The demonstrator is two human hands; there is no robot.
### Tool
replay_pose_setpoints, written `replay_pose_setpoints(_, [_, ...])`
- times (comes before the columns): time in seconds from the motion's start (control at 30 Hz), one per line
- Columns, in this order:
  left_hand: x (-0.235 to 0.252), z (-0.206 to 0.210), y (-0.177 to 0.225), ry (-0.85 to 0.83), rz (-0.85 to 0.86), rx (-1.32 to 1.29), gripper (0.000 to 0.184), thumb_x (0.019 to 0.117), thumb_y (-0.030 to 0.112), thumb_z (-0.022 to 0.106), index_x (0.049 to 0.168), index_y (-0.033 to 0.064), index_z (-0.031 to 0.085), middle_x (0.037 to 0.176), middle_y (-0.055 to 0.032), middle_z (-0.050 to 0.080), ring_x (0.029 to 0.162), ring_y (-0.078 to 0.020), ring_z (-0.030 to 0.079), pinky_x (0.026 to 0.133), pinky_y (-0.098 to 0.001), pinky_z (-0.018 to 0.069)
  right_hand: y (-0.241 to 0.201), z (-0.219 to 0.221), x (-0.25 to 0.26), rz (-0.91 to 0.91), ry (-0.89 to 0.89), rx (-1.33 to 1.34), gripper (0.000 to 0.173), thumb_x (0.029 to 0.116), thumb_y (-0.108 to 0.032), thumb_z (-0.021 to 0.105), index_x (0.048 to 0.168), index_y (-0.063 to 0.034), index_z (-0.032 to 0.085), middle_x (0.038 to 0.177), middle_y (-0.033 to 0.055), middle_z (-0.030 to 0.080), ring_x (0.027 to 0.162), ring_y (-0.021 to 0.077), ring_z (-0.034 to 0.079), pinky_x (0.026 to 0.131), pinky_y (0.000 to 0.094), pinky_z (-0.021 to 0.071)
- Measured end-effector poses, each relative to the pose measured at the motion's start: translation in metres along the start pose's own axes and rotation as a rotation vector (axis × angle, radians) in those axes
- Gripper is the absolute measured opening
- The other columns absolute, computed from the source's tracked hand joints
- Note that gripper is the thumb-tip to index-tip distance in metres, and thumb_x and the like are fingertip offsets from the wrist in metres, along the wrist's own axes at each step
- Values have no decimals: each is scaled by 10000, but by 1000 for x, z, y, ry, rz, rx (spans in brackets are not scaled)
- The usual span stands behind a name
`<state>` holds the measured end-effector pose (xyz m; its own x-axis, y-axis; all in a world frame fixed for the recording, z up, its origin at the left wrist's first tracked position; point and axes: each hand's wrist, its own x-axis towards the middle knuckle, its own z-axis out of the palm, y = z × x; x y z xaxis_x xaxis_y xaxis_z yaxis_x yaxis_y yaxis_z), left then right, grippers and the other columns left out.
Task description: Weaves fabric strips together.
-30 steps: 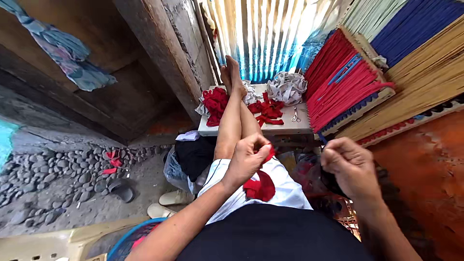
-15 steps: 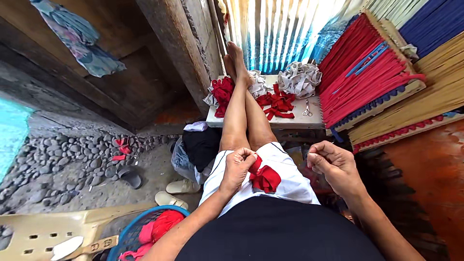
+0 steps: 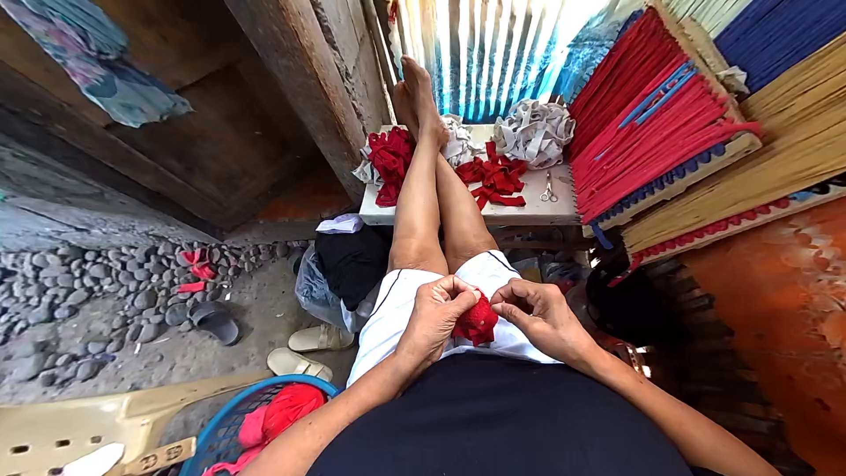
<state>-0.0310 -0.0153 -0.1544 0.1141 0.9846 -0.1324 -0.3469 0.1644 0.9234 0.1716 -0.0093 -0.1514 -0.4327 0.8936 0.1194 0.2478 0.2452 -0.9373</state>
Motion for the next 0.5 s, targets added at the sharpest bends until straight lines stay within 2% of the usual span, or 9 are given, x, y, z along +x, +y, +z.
replay_pose_setpoints(0.5, [-2, 6, 3, -17, 4, 40, 60, 924, -81, 642, 890, -40, 670, 790, -109, 704, 704, -143, 696, 681, -301, 613, 4, -4, -7, -41, 28, -26, 159, 985, -131, 646, 1031, -33, 762, 819, -14, 637, 695, -5, 563, 646, 145, 482])
